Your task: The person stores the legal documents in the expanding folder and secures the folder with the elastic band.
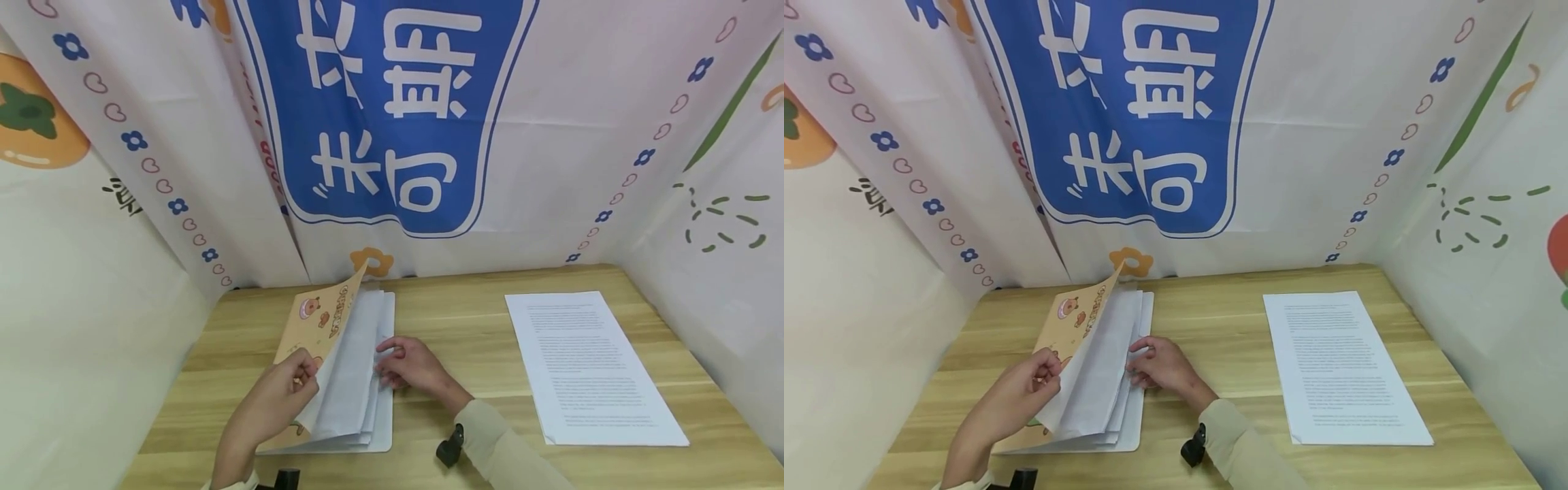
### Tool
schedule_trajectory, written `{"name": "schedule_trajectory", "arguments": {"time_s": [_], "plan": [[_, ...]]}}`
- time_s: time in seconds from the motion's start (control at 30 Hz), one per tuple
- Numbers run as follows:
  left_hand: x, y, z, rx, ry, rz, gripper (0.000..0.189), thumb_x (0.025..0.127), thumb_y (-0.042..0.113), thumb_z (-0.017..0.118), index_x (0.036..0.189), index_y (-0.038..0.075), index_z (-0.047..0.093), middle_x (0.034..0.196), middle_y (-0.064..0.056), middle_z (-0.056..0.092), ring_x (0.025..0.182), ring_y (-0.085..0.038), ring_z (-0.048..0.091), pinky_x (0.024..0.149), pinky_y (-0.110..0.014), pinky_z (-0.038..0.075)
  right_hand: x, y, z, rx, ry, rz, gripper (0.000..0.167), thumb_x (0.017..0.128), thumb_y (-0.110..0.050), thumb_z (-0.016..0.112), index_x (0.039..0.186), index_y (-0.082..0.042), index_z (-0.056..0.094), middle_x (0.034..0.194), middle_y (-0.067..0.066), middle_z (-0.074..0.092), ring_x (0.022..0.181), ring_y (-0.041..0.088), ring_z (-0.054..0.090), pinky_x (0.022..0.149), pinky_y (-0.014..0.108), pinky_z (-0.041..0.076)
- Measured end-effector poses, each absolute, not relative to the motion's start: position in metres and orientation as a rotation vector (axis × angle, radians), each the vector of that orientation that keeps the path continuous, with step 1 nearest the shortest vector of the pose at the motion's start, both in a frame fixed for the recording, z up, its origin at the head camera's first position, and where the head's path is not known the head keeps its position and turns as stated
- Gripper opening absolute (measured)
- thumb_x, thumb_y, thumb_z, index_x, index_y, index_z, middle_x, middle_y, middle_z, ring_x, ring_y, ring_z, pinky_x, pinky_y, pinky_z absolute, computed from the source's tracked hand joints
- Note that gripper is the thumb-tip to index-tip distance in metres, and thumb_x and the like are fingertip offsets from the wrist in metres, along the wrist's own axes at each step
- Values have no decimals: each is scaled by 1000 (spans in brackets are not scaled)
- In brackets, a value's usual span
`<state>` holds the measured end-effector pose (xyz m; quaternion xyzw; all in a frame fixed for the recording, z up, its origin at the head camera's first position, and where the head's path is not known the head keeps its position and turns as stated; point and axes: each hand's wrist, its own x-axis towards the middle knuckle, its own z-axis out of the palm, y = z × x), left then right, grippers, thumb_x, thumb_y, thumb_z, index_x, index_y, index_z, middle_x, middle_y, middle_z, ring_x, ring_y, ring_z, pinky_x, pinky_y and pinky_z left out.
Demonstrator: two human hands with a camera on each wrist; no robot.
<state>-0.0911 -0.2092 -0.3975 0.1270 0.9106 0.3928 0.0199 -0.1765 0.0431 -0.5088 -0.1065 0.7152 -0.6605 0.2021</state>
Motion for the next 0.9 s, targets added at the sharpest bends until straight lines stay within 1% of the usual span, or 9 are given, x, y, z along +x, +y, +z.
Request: {"name": "schedule_trajectory", "arguments": {"time_s": [0.17,0.27,0.33,0.5,0.57,0.63,0.7,0.8,0.9], "plan": [[-92,-208,-399,410,2813,1236,14,94,-5,59,92,8,57,86,0,61,68,-11,54,63,-25,51,-177,72,-498,-459,2166,-1659,20,101,-14,63,114,-1,71,90,11,73,76,27,72,63,36,57],[-92,-208,-399,425,2811,1254,14,93,-6,59,93,8,57,86,0,61,70,-11,54,63,-25,51,-176,94,-490,-515,2240,-1585,22,101,-15,63,115,0,71,94,10,73,79,28,71,68,39,57],[-92,-208,-400,430,2815,1258,14,93,-7,59,93,8,58,87,0,62,71,-11,55,63,-25,51,-175,109,-485,-536,2310,-1536,23,102,-16,62,116,0,71,95,9,72,80,27,71,70,39,57],[-93,-210,-402,429,2805,1265,14,94,-6,59,93,8,58,90,-2,64,70,-11,55,64,-25,52,-172,152,-470,-555,2598,-1321,23,101,-16,62,116,-1,72,98,2,72,86,18,68,78,37,55],[-93,-210,-403,433,2797,1271,14,94,-6,59,94,8,58,91,-3,64,71,-11,55,66,-26,53,-170,170,-463,-518,2683,-1225,23,101,-17,63,116,-1,72,98,2,71,86,15,66,79,38,54],[-92,-210,-403,435,2786,1279,14,94,-6,59,94,8,58,91,-3,64,72,-12,55,68,-26,53,-168,191,-458,-469,2738,-1124,24,101,-19,64,116,-1,71,97,3,72,85,15,65,77,40,54],[-92,-210,-404,435,2776,1284,13,94,-6,59,94,8,58,92,-3,65,73,-12,55,70,-27,54,-165,212,-454,-405,2776,-1030,28,100,-20,64,117,1,69,96,7,72,85,20,67,75,43,54],[-91,-210,-405,430,2770,1287,14,94,-6,59,95,8,58,93,-2,65,73,-12,55,71,-27,54,-161,245,-454,-299,2878,-851,34,99,-23,66,118,5,67,99,15,71,89,30,68,74,48,54],[-91,-211,-406,433,2771,1282,14,94,-6,58,95,8,58,92,-2,64,72,-11,54,70,-27,53,-157,277,-457,-145,2949,-702,46,97,-26,67,123,12,61,104,26,66,92,40,64,72,55,52]]}}
